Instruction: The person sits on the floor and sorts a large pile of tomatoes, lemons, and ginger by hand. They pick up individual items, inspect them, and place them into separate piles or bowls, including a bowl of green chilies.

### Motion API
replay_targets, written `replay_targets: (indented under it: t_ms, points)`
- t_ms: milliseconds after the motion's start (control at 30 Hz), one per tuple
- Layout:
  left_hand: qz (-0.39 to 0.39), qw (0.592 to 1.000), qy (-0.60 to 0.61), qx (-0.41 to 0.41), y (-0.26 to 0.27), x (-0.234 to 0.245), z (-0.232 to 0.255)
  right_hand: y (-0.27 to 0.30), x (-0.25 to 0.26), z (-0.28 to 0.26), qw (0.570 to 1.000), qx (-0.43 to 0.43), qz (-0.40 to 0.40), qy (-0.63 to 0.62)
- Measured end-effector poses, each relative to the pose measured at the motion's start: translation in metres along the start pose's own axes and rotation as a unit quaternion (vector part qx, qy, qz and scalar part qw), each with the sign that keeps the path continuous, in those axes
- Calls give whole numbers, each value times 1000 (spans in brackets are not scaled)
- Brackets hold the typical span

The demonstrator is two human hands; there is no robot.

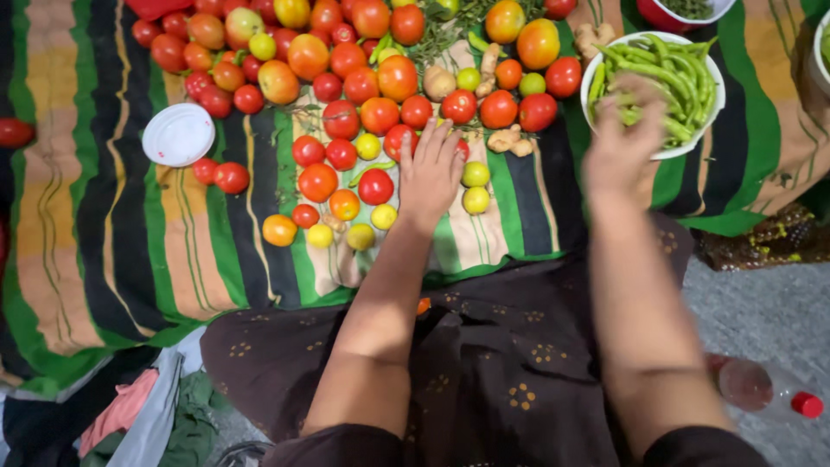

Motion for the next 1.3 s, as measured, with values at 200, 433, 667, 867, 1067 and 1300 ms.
replay_targets:
  t_ms: [200, 433, 667, 867, 1067, 1300]
  points:
    - [65, 993, -18, 99, 0, 49, -23, 60, -74, 2, 948, 136, -200, 207]
    - [-67, 972, -82, 208, -2, 76, -79, 66, -80, 1, 930, 155, -235, 236]
    - [-153, 959, -105, 214, -10, 74, -69, 68, -78, 2, 928, 155, -236, 244]
    - [-129, 960, -170, 180, -8, 72, -59, 69, -76, -1, 928, 148, -239, 243]
    - [-80, 965, 3, 250, -24, 102, -62, 65, -77, 2, 942, 138, -217, 215]
    - [-123, 764, 594, 220, -22, 6, -43, 62, -74, 17, 977, -6, -209, 40]
Point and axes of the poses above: each hand's wrist, its own y-axis away from the middle knuckle, its own x-axis out of the back of the hand, z = x × y, the point moved 5 cm from there along -y, towards the middle knuckle, and after that the axes turned 7 degrees about -y, right-handed, at the moved point
